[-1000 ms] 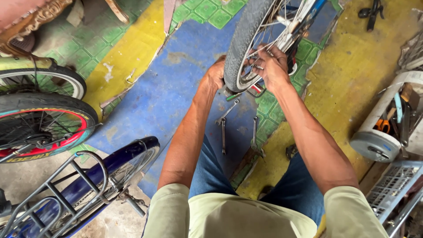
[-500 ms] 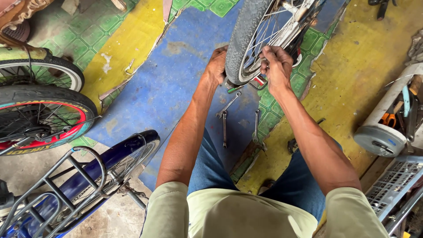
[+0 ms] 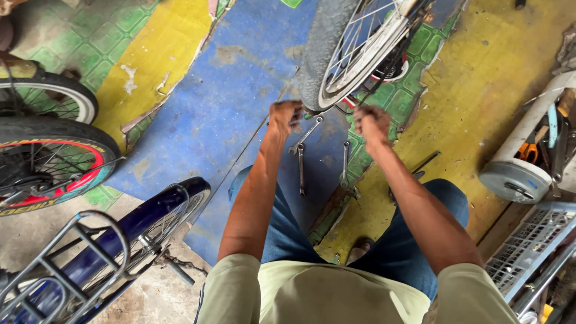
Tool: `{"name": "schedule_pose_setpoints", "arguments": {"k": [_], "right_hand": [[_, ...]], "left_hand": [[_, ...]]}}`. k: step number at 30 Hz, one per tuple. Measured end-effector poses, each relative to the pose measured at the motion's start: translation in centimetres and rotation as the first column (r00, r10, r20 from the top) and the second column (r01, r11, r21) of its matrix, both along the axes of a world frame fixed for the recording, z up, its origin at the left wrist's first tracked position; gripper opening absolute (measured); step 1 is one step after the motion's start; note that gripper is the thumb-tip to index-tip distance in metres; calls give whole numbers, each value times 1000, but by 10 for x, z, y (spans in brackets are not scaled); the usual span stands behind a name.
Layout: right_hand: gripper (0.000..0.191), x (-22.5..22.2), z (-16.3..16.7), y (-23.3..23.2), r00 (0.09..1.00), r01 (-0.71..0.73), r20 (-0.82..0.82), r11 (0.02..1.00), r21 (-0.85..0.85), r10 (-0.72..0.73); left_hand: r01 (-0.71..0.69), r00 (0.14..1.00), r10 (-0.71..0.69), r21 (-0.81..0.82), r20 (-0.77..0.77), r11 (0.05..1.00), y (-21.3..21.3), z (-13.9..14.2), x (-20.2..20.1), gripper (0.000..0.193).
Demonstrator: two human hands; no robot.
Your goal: The person removes the rear wheel from a blue bicycle, inspects the tire and spokes, and then reattaches the wheel to the frame. They manipulate the wheel and chain area by hand throughout the process.
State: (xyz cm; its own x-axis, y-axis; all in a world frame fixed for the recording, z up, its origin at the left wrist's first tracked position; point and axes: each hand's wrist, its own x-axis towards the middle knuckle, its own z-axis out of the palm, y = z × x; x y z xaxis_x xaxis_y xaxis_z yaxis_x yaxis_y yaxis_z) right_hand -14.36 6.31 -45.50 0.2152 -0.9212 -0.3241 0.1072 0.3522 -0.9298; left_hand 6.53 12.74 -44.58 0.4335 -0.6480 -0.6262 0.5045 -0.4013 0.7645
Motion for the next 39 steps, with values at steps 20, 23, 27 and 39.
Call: {"name": "schedule_pose_setpoints", "arguments": {"k": [20, 23, 27, 39], "right_hand": [[27, -7, -73, 9, 792, -366, -529, 931, -11, 305], [40, -9, -65, 9, 708, -417, -682, 887, -199, 180], [45, -12, -53, 8, 703, -459, -701, 827, -325, 115], [20, -16, -11, 13, 957, -2, -232, 792, -611, -176]], "left_hand": [[438, 829, -541, 437, 141, 786, -30, -101, -74, 14], [348, 875, -430, 331, 222, 877, -28, -99, -81, 14], [266, 857, -305, 149, 415, 952, -27, -86, -86, 20], [-387, 860, 508, -584, 51, 714, -23, -42, -58, 13]]}}
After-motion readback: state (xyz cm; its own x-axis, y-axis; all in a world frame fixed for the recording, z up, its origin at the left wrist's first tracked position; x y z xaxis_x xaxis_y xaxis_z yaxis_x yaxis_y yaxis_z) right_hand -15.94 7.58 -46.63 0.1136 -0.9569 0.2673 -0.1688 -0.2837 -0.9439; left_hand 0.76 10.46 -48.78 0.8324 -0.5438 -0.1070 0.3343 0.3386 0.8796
